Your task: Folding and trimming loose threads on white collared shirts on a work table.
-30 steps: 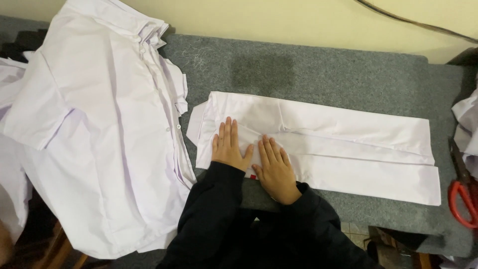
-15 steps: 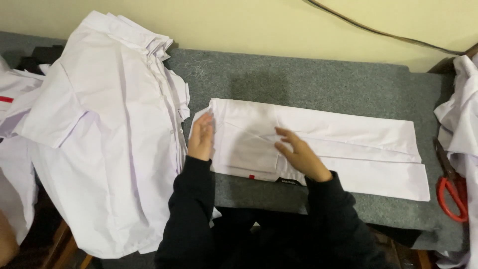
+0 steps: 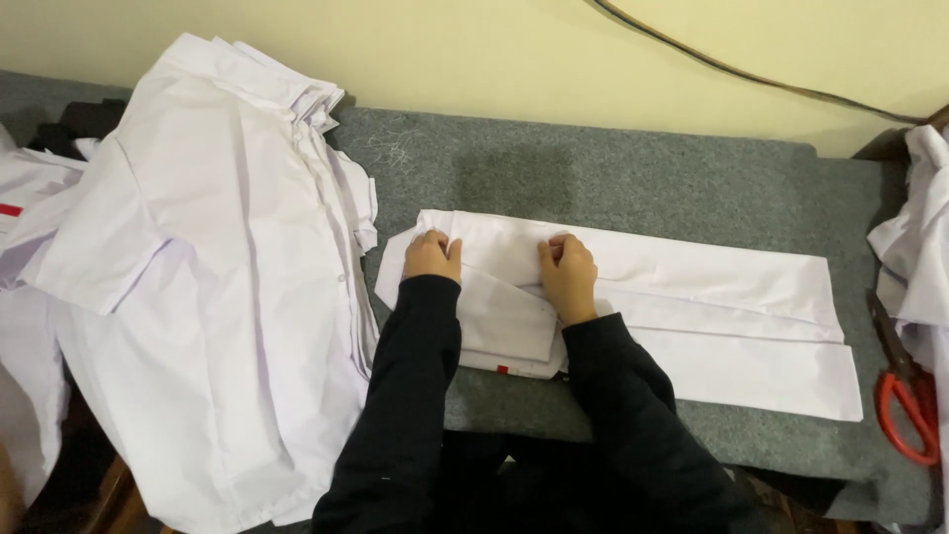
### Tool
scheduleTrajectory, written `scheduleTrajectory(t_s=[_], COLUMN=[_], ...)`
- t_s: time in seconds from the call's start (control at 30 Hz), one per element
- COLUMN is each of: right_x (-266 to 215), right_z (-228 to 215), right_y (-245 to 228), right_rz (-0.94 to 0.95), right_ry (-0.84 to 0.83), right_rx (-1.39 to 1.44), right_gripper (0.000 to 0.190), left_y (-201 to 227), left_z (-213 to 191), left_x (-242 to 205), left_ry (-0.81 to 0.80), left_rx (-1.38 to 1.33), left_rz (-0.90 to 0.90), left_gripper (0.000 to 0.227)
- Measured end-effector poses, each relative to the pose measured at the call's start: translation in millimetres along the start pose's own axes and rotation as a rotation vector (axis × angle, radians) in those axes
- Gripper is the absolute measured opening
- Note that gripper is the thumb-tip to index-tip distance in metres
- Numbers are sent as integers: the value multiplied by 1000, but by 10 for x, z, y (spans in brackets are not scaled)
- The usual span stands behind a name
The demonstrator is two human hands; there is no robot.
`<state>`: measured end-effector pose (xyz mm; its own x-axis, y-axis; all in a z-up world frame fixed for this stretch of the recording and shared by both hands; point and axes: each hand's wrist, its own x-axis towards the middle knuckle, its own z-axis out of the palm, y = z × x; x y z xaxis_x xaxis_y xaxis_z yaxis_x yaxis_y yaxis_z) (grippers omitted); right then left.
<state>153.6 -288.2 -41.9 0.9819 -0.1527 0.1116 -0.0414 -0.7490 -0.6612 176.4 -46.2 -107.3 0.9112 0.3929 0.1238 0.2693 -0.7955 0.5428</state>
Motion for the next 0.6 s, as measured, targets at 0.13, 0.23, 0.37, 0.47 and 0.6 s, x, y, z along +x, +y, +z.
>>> scheduleTrajectory(t_s=[0.13, 0.23, 0.37, 0.47, 0.6], right_x=[9, -16, -3, -10, -3], right_z=[16, -23, 50, 102, 103], right_y=[-2, -34, 50, 86, 78], right_rz=[-57, -34, -100, -141, -149], right_ry=[72, 44, 88, 131, 139], right_rx=[-63, -90, -194, -255, -283], right_gripper=[21, 20, 13, 13, 11], left_y=[-81, -134, -146, -156, -80], left_z=[72, 142, 171, 213, 115], left_x=[13, 10, -1, -26, -56], left_ry=[-44, -35, -2, 35, 34], left_rx=[-58, -90, -68, -23, 21], left_rz=[6, -5, 23, 34, 43], left_gripper=[25, 22, 18, 17, 15])
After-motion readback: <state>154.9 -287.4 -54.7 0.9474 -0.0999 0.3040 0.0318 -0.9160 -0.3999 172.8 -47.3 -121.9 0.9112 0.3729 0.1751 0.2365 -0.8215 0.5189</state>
